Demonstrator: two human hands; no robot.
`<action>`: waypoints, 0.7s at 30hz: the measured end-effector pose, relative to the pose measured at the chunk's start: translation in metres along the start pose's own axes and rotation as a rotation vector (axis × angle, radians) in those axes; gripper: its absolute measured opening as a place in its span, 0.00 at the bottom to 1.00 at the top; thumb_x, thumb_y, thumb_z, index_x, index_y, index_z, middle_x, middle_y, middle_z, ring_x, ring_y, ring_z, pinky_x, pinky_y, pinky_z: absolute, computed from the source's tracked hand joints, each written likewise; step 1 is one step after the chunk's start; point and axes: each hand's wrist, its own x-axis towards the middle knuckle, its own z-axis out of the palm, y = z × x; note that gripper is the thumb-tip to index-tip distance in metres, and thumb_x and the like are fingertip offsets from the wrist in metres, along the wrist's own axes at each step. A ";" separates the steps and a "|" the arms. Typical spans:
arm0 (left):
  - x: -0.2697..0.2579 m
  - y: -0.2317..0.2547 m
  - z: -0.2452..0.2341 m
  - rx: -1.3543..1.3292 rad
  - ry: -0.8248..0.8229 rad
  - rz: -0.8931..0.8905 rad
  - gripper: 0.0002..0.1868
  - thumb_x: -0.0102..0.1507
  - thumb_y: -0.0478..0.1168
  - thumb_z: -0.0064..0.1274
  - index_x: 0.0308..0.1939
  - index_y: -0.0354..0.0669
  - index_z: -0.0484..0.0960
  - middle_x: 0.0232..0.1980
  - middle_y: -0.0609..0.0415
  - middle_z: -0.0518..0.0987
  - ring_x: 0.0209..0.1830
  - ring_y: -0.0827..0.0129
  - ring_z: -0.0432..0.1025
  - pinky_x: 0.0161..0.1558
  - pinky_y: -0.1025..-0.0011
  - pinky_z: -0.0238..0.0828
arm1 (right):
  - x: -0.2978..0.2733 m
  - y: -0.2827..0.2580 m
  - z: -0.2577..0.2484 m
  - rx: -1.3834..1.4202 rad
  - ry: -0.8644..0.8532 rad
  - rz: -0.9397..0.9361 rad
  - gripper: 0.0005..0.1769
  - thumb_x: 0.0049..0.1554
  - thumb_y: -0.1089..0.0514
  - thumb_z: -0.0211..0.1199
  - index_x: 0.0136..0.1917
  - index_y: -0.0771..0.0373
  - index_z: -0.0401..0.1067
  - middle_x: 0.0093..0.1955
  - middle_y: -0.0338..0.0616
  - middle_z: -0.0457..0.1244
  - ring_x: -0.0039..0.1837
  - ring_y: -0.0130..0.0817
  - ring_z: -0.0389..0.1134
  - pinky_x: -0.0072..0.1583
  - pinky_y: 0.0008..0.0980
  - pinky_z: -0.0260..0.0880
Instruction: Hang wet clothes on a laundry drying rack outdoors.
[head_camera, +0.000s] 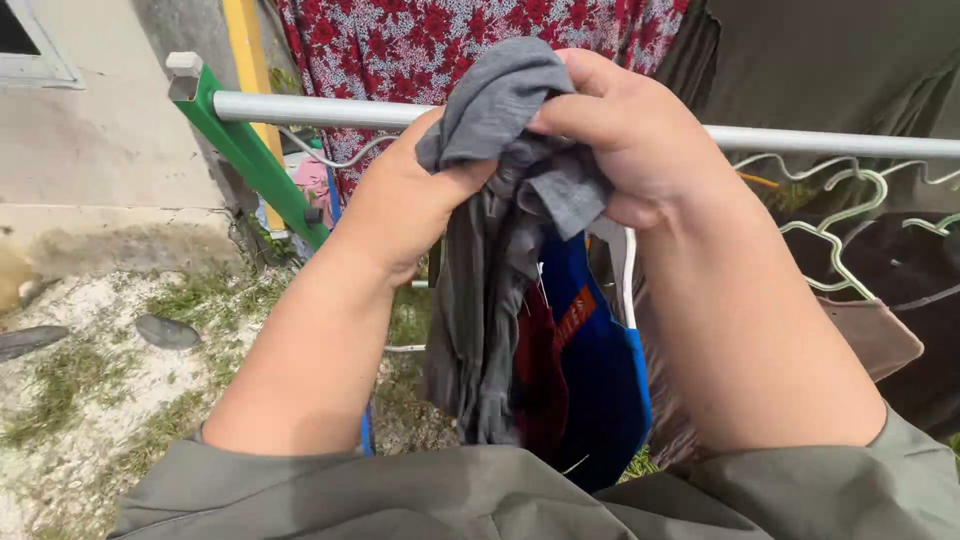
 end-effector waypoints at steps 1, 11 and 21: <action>0.000 0.000 -0.010 0.025 0.038 0.001 0.29 0.69 0.40 0.62 0.73 0.40 0.74 0.67 0.48 0.78 0.68 0.65 0.70 0.71 0.66 0.66 | 0.003 0.000 -0.005 0.020 -0.039 0.012 0.16 0.62 0.65 0.63 0.64 0.70 0.72 0.59 0.49 0.69 0.59 0.36 0.72 0.63 0.36 0.73; -0.031 0.070 -0.094 0.131 0.463 -0.231 0.27 0.71 0.54 0.42 0.70 0.46 0.67 0.62 0.50 0.79 0.57 0.54 0.78 0.43 0.45 0.71 | 0.036 0.029 -0.052 -1.520 0.021 -0.120 0.28 0.47 0.61 0.74 0.61 0.61 0.75 0.54 0.53 0.69 0.57 0.50 0.71 0.57 0.45 0.70; -0.024 0.108 -0.112 -0.070 0.325 0.050 0.25 0.73 0.54 0.36 0.71 0.48 0.63 0.71 0.50 0.72 0.69 0.53 0.74 0.57 0.37 0.81 | 0.048 0.001 -0.064 -1.859 -0.005 0.370 0.24 0.61 0.52 0.64 0.70 0.55 0.67 0.51 0.57 0.70 0.53 0.52 0.70 0.52 0.49 0.71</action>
